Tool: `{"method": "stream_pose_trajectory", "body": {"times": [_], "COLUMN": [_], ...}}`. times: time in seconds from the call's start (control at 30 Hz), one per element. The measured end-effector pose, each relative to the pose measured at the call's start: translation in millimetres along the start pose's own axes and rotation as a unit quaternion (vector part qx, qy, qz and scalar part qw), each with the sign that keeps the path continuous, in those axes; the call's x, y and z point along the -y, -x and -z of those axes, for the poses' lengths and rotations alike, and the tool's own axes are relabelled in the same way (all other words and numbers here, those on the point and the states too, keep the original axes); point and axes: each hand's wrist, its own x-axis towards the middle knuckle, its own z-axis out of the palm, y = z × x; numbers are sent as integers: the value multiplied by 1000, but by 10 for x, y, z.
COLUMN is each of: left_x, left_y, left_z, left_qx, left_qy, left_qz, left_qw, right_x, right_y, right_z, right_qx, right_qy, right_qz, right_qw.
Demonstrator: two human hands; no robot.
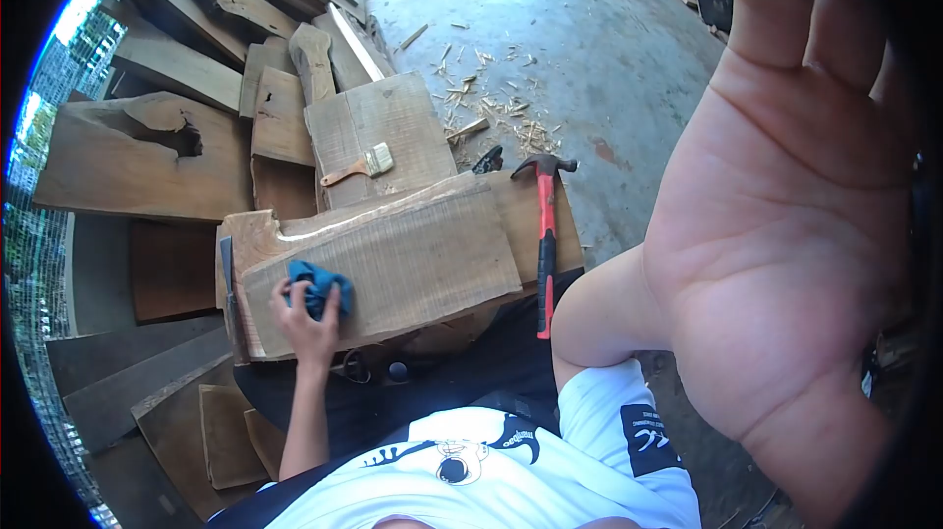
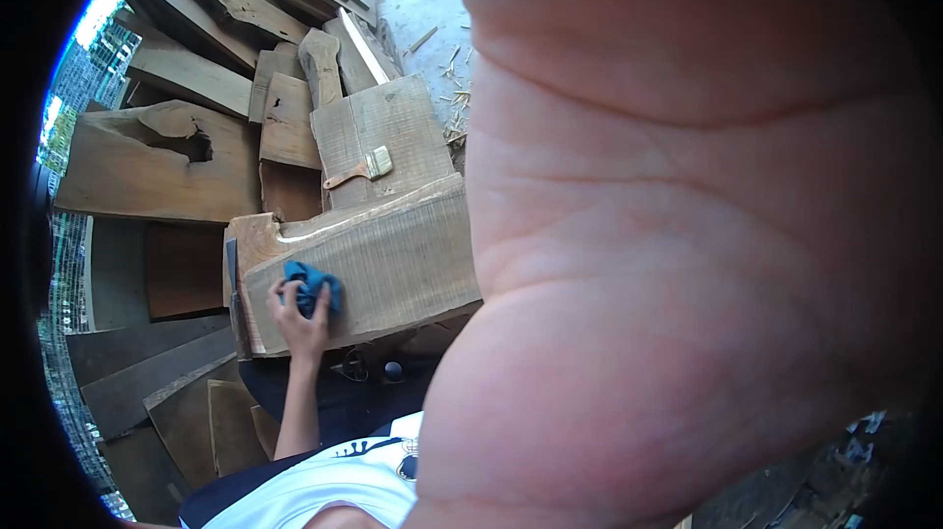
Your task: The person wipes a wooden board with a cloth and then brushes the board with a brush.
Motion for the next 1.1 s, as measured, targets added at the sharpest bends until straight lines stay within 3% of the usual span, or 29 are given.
{"method": "stream_pose_trajectory", "body": {"times": [0.1, 0.17, 0.23, 0.27, 0.3, 0.33, 0.37, 0.4, 0.43, 0.5, 0.63, 0.73, 0.8, 0.97, 1.1], "left_x": [12, -70, -385, -441, -442, -319, -127, 79, 152, 299, 80, -58, 138, 456, 42], "left_y": [-98, 44, 287, 372, 311, 192, 44, -139, -300, -384, 85, 391, 180, -470, 21], "left_z": [-5, -142, -125, -123, -67, -89, -102, -85, -18, -27, -110, -58, -32, -211, -241], "left_qx": [-55, -54, 34, 68, 73, 56, 44, 37, -2, -95, -31, 60, 60, -122, -22], "left_qy": [-5, -11, 29, 36, 3, 10, 17, -14, -11, -69, -6, 25, -5, -94, -40], "left_qz": [58, 1, -70, -114, -139, -111, -83, -28, 41, 38, -41, -112, -154, 30, -39], "left_qw": [997, 998, 997, 991, 988, 992, 995, 999, 999, 992, 999, 992, 986, 988, 998], "right_x": [-173, -272, -292, -484, -769, -792, -849, -892, -1054, -1277, -1004, -1004, -1002, -1025, -1013], "right_y": [34, 93, 99, 317, 583, 920, 1222, 1596, 2009, 2911, 3442, 3433, 3437, 3450, 3404], "right_z": [-47, -191, -259, -122, -21, -115, -162, -161, -161, -62, 70, 54, 56, 57, 31], "right_qx": [-22, -38, -46, 7, 42, 8, 44, 84, 108, 208, 296, 322, 327, 338, 346], "right_qy": [-15, -29, -50, 27, 16, 140, 192, 243, 251, 326, 377, 402, 406, 415, 434], "right_qz": [-18, -13, -1, -11, 33, -83, -149, -278, -274, -226, -304, -326, -340, -341, -331], "right_qw": [999, 999, 998, 1000, 998, 987, 969, 926, 922, 894, 823, 793, 783, 773, 763]}}
